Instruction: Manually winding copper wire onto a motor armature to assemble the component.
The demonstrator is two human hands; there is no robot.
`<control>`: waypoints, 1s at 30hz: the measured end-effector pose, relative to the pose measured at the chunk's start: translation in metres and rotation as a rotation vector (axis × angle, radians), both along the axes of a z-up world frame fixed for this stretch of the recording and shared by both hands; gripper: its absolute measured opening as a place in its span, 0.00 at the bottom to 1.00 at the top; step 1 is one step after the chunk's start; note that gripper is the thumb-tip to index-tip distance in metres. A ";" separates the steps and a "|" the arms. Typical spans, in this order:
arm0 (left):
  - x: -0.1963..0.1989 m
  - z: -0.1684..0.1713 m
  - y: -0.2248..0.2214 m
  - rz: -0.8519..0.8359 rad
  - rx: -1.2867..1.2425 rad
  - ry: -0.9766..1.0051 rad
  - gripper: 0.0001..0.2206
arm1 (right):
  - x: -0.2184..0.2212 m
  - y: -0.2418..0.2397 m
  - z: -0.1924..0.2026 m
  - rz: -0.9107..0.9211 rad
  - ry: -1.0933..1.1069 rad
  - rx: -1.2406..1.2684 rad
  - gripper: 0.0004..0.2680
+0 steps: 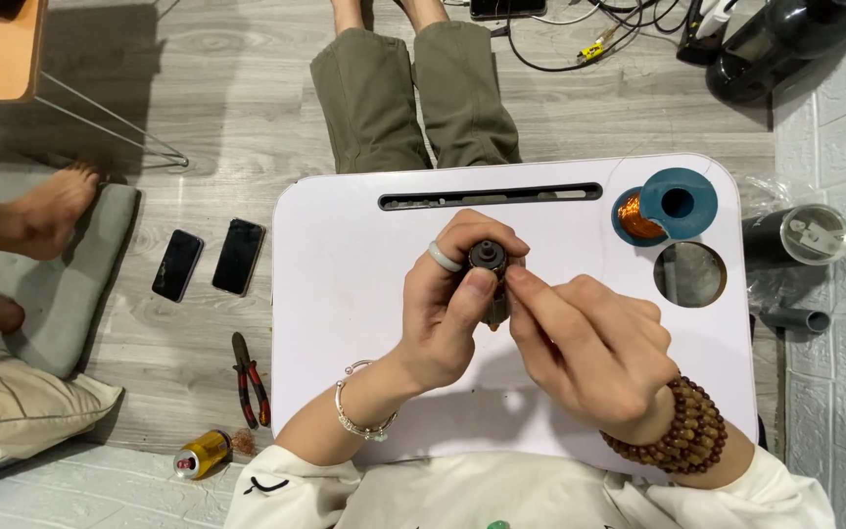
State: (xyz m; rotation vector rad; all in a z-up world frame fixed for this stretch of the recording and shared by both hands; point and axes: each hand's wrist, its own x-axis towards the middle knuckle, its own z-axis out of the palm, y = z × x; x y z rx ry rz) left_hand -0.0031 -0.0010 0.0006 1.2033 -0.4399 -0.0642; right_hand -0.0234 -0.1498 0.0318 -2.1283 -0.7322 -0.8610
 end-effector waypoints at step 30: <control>0.001 0.002 -0.001 0.055 0.072 -0.128 0.12 | -0.002 0.001 0.002 0.034 -0.069 -0.086 0.07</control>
